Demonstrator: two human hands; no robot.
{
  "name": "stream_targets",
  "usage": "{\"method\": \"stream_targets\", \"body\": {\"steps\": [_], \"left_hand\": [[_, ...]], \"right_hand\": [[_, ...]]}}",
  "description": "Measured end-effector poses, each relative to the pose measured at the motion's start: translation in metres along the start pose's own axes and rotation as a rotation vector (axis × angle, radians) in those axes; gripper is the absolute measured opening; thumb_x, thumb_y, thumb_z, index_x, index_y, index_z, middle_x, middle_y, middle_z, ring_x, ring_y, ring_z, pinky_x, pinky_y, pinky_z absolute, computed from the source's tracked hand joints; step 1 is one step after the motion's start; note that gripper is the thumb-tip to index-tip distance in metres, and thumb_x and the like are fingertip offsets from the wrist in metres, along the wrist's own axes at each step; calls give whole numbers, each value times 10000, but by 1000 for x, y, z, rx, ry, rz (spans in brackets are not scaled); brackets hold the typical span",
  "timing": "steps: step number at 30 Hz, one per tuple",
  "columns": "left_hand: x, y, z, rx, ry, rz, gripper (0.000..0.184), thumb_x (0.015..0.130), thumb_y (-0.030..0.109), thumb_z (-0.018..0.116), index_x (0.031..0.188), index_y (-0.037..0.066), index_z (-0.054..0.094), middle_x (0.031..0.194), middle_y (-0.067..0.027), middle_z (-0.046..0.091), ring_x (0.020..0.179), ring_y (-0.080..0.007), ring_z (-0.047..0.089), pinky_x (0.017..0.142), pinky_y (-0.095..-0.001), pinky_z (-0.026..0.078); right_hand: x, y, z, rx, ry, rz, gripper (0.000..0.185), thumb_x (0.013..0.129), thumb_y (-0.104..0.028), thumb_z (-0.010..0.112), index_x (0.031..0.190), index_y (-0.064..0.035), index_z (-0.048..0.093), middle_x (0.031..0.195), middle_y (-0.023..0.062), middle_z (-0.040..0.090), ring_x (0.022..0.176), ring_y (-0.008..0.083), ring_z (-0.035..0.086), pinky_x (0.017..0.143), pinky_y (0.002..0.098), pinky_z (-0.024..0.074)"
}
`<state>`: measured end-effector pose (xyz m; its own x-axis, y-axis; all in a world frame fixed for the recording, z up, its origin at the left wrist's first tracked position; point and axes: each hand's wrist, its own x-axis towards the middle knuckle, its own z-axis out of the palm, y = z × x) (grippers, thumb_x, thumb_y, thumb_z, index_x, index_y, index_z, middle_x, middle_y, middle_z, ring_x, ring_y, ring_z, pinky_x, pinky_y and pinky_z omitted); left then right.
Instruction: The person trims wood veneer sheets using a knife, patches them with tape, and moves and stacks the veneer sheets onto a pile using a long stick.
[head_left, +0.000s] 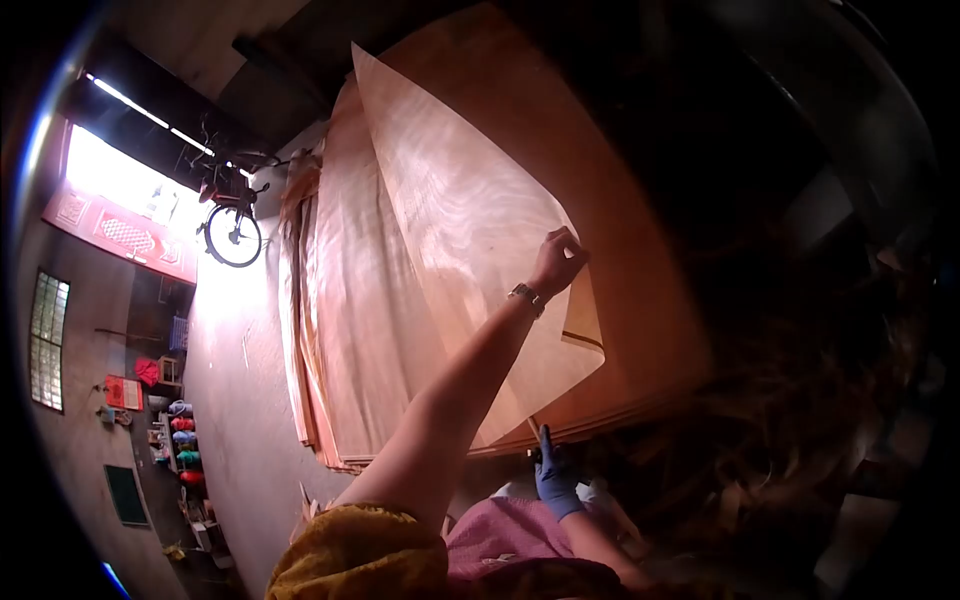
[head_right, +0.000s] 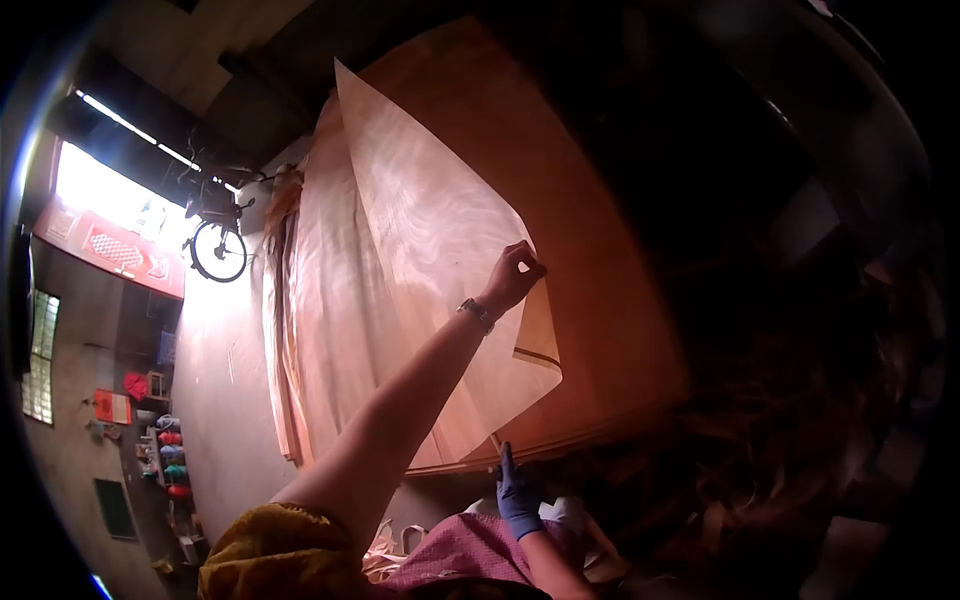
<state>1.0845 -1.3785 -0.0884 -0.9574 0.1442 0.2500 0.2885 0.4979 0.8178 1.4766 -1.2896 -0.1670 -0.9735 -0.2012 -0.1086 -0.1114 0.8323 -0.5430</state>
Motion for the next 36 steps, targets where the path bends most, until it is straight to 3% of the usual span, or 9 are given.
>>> {"method": "stream_targets", "body": {"steps": [7, 12, 18, 23, 25, 26, 28, 30, 36], "left_hand": [[9, 22, 18, 10, -7, 41, 164, 730, 121, 714, 675, 28, 590, 836, -131, 597, 889, -333, 567, 795, -403, 470], [8, 26, 11, -34, -2, 62, 173, 736, 127, 714, 676, 27, 587, 851, -136, 598, 892, -341, 562, 794, -408, 472], [-1, 59, -22, -53, -82, -82, 241, 795, 251, 713, 779, 16, 661, 964, -160, 637, 958, -338, 583, 847, -394, 474], [-33, 80, -77, -128, -95, -213, 457, 903, 421, 602, 1073, 0, 663, 1116, -219, 610, 1105, -320, 571, 943, -380, 455], [-65, 93, -104, -320, -28, -252, 423, 905, 370, 624, 1093, -8, 642, 1131, -189, 605, 1095, -270, 584, 917, -354, 470], [-80, 97, -114, -388, 6, -322, 397, 904, 334, 635, 1096, -15, 638, 1137, -177, 602, 1079, -243, 593, 897, -338, 478], [-113, 101, -130, -419, 66, -408, 349, 902, 267, 650, 1095, -23, 634, 1128, -154, 613, 1041, -203, 612, 861, -311, 491], [-146, 87, -135, -315, 86, -438, 333, 899, 243, 653, 1092, -27, 635, 1083, -144, 644, 1010, -195, 627, 847, -306, 496], [-207, 106, -80, -96, 40, -650, 361, 856, 283, 679, 1082, 3, 647, 991, -173, 686, 987, -231, 642, 862, -355, 498]], "right_hand": [[33, -49, -6, 79, -117, 9, 750, 854, -245, 640, 1503, -207, 267, 799, 199, 594, 693, 348, 605, 623, 461, 487], [68, -71, -2, 74, -93, 55, 614, 961, -494, 448, 1455, -145, 343, 710, 201, 635, 603, 383, 623, 572, 497, 492], [69, -75, -20, 247, -50, 126, 536, 928, -512, 508, 1284, -116, 569, 859, 229, 670, 750, 411, 650, 650, 495, 508], [73, -65, -64, 555, 48, 172, 341, 915, -404, 597, 1048, -102, 686, 698, 120, 663, 617, 310, 635, 588, 411, 507], [76, -51, -86, 898, -142, 337, 283, 906, -345, 640, 1035, -97, 683, 634, 72, 631, 550, 240, 602, 557, 358, 492], [76, -45, -101, 1145, -160, 407, 243, 885, -292, 693, 1010, -84, 680, 570, -11, 527, 502, 121, 501, 498, 287, 422], [75, -8, -110, 1049, -7, 209, 245, 877, -313, 705, 983, -93, 686, 563, -37, 498, 494, 78, 477, 465, 265, 368], [75, -8, -165, 1245, -35, 456, 199, 863, -327, 723, 896, -136, 681, 553, -60, 489, 442, 71, 455, 411, 254, 322], [64, 64, -329, 1212, 90, 562, 221, 845, -334, 740, 782, -190, 586, 538, -48, 500, 383, 72, 431, 357, 243, 298]]}}
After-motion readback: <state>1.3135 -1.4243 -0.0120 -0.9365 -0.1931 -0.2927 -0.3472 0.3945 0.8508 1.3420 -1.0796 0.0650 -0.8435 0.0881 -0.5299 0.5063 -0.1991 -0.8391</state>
